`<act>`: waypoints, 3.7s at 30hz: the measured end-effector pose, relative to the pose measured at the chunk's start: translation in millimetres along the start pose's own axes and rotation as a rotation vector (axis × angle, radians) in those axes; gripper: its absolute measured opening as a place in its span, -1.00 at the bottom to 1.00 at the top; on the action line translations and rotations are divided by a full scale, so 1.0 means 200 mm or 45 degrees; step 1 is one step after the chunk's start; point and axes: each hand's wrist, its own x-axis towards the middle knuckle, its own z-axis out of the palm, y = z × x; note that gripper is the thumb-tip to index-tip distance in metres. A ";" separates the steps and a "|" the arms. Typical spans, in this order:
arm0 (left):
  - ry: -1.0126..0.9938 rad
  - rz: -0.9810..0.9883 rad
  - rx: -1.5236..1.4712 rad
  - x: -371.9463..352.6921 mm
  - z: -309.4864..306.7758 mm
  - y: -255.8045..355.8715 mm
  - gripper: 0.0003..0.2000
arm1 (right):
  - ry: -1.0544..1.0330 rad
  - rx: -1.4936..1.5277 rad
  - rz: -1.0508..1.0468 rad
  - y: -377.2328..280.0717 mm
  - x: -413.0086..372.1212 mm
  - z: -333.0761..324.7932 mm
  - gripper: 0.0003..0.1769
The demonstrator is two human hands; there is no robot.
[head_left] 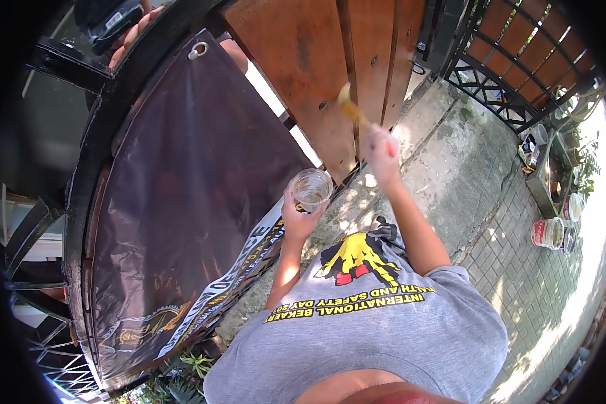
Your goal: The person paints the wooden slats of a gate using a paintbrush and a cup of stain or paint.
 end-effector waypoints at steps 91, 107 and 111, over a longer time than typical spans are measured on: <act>0.283 0.526 -0.134 0.07 0.11 0.11 -0.25 | -0.532 -0.622 -0.223 -0.53 -0.28 -0.02 -0.58; 0.095 0.273 -0.015 0.03 0.08 0.13 -0.31 | -0.002 0.526 0.160 -0.37 -0.25 -0.27 -0.46; 0.043 0.149 -0.201 0.02 0.09 0.13 -0.34 | 0.141 0.603 0.312 -0.24 -0.18 -0.25 -0.42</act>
